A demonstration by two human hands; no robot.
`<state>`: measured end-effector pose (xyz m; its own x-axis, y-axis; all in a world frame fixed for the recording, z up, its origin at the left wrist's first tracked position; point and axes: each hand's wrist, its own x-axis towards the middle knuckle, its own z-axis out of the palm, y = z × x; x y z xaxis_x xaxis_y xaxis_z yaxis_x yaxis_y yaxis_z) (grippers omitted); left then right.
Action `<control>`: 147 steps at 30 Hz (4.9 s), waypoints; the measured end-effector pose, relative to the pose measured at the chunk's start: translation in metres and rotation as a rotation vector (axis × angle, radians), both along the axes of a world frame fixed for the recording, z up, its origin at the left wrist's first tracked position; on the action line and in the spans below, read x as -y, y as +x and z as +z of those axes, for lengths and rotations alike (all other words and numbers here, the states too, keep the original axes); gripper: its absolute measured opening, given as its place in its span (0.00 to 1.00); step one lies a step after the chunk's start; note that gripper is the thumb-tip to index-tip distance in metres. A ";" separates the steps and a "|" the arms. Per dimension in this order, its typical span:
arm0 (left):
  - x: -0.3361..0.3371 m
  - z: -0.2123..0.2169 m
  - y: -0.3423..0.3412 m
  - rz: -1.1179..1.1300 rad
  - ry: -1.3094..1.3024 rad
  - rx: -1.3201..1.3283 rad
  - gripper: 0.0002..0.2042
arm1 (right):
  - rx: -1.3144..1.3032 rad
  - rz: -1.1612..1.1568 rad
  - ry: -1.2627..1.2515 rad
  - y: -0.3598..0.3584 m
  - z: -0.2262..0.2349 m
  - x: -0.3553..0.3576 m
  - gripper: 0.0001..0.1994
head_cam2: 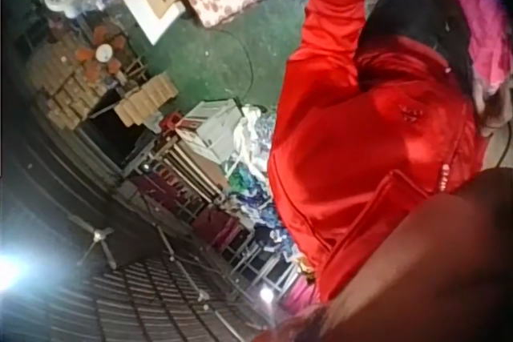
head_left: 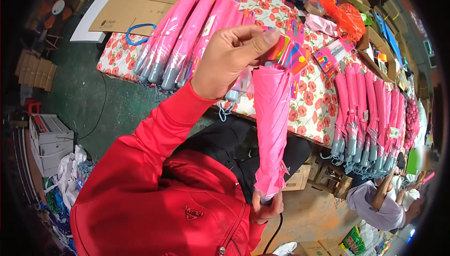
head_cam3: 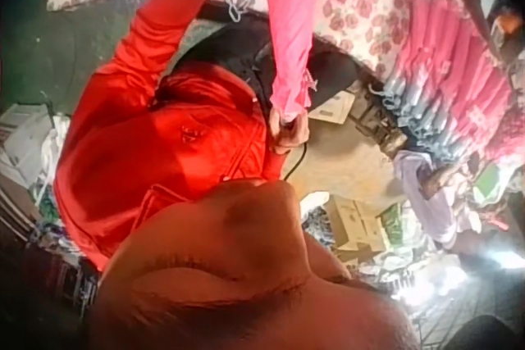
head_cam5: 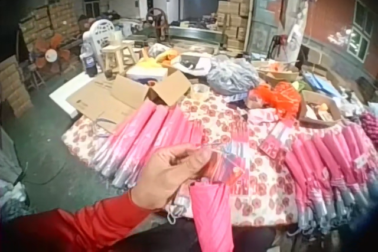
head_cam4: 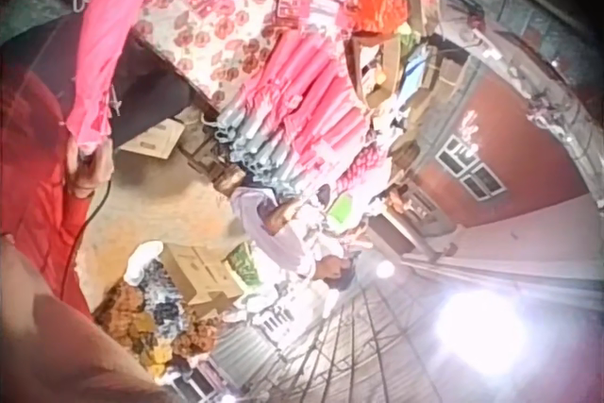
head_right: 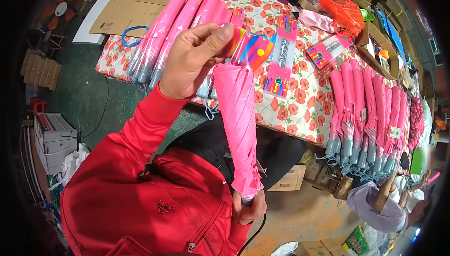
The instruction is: Packaging pink umbrellas into plastic sleeves and applying labels.
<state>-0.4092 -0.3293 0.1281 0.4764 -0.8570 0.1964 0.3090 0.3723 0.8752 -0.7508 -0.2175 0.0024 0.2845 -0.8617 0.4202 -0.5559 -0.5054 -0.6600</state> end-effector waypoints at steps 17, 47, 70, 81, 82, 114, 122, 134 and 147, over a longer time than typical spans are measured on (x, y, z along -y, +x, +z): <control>-0.010 -0.002 0.024 -0.213 0.161 0.233 0.09 | 0.273 0.025 0.144 0.018 -0.026 -0.015 0.19; 0.018 -0.079 0.039 -0.868 -0.320 -0.492 0.22 | 0.767 0.593 1.300 0.047 0.013 0.022 0.16; -0.008 -0.082 0.000 -0.526 -0.025 -0.406 0.23 | 0.278 0.244 0.532 0.078 0.028 0.027 0.14; -0.029 -0.088 -0.021 -0.601 0.003 -0.311 0.24 | 0.459 0.210 0.668 0.092 0.024 0.023 0.18; -0.034 -0.092 -0.027 -0.621 0.022 -0.359 0.24 | 0.574 0.263 0.811 0.093 0.029 0.026 0.18; -0.021 -0.082 0.001 -0.075 0.125 -0.376 0.25 | 0.588 0.504 1.148 0.038 0.001 0.029 0.15; -0.019 -0.085 -0.036 -0.004 0.262 -0.254 0.20 | 0.618 0.484 1.319 0.047 0.001 0.020 0.17; -0.024 -0.095 -0.047 -0.052 0.376 -0.320 0.14 | 0.368 0.367 0.440 0.081 0.031 0.045 0.20; -0.029 -0.103 -0.068 -0.085 0.440 -0.413 0.14 | 0.442 0.157 0.495 0.101 0.021 0.035 0.18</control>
